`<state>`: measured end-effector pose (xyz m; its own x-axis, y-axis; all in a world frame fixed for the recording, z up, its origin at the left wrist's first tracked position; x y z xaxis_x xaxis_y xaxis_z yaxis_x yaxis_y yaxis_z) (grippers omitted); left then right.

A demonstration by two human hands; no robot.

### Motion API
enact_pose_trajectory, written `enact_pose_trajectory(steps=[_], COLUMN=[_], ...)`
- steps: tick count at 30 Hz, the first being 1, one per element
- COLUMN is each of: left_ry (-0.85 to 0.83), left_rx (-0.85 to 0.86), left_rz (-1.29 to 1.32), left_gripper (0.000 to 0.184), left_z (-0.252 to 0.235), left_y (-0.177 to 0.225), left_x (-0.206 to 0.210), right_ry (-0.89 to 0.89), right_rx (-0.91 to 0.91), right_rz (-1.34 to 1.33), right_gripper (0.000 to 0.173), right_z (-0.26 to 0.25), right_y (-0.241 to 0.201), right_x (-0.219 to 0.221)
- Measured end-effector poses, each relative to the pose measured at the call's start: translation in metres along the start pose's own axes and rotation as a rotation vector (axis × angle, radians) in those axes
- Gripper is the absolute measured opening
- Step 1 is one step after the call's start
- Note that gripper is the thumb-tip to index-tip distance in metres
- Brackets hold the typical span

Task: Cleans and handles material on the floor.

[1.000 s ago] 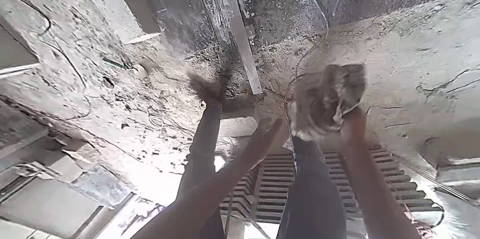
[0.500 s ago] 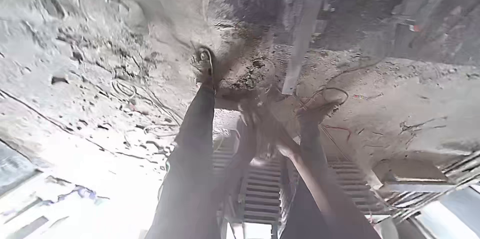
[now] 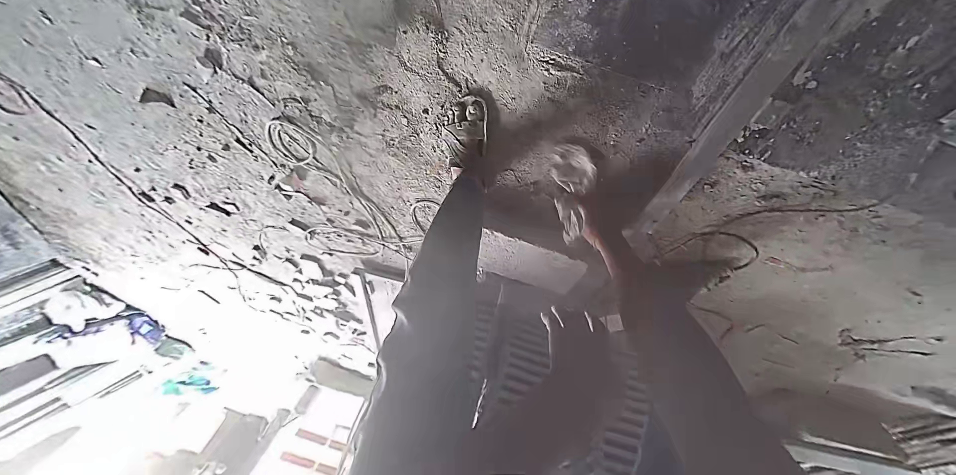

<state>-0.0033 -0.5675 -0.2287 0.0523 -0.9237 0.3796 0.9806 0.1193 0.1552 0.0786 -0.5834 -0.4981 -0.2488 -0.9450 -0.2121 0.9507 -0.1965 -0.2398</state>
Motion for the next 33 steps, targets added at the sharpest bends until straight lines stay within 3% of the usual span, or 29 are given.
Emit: enact_pose_trajectory(steps=[2, 5, 7, 10, 13, 16, 18, 20, 23, 25, 27, 29, 31, 33], left_ry=[0.05, -0.011, -0.074, -0.048, 0.021, 0.154, 0.033, -0.074, 0.053, 0.164, 0.334, 0.434, 0.406, 0.384], left_rx=[0.066, 0.102, 0.096, 0.105, 0.128, 0.079, -0.01, -0.033, 0.062, -0.04, -0.117, -0.09, -0.034, -0.094], left_rz=[0.033, -0.011, -0.024, 0.009, 0.052, 0.162, 0.168, 0.077, 0.073, 0.265, 0.619, 0.821, 0.876, 0.846], left_gripper=[0.087, 0.089, 0.088, 0.083, 0.074, 0.073, 0.062, 0.055, 0.063, 0.074, 0.091, 0.093, 0.085, 0.055], left_z=[-0.008, -0.009, -0.009, -0.011, -0.012, -0.007, 0.026, 0.039, -0.005, -0.017, -0.023, -0.047, -0.074, -0.084], left_y=[0.0, 0.002, 0.004, 0.007, 0.004, -0.006, 0.005, 0.009, 0.0, -0.002, -0.014, -0.026, -0.03, -0.033], left_x=[0.003, 0.017, 0.024, 0.024, 0.016, 0.006, -0.03, -0.042, 0.009, 0.003, -0.015, -0.02, -0.003, 0.017], right_ry=[-0.179, 0.083, 0.259, 0.177, 0.079, 0.183, 0.155, 0.017, -0.184, -0.147, -0.051, -0.031, -0.095, -0.128], right_rx=[0.025, -0.12, -0.291, -0.492, -0.389, -0.284, -0.074, 0.105, 0.295, 0.367, 0.342, 0.225, 0.008, -0.086], right_rz=[0.129, 0.167, 0.133, 0.134, -0.035, -0.1, -0.133, -0.067, -0.039, -0.194, -0.413, -0.651, -1.055, -1.391], right_gripper=[0.049, 0.046, 0.042, 0.042, 0.04, 0.043, 0.044, 0.048, 0.062, 0.056, 0.046, 0.033, 0.024, 0.026], right_z=[0.022, 0.047, 0.036, -0.008, -0.044, -0.057, -0.022, 0.013, 0.072, 0.118, 0.164, 0.206, 0.242, 0.266], right_y=[0.01, -0.018, -0.058, -0.124, -0.153, -0.12, -0.068, -0.03, -0.003, 0.01, 0.01, -0.009, -0.03, -0.045], right_x=[0.024, 0.023, -0.001, -0.037, -0.051, 0.002, 0.027, 0.04, 0.02, 0.003, -0.01, -0.03, -0.022, 0.0])
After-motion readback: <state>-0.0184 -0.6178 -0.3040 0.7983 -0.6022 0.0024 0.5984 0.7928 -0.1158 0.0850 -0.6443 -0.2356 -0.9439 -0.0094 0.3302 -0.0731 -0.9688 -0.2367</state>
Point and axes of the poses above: each hand's wrist, its own z-axis away from the middle knuckle, its own x-axis out of the palm, y = z × x, the point moved 3 cm from there along -z, towards the middle knuckle, and after that the axes turned 4 degrees about -x, right-handed, at the moved point
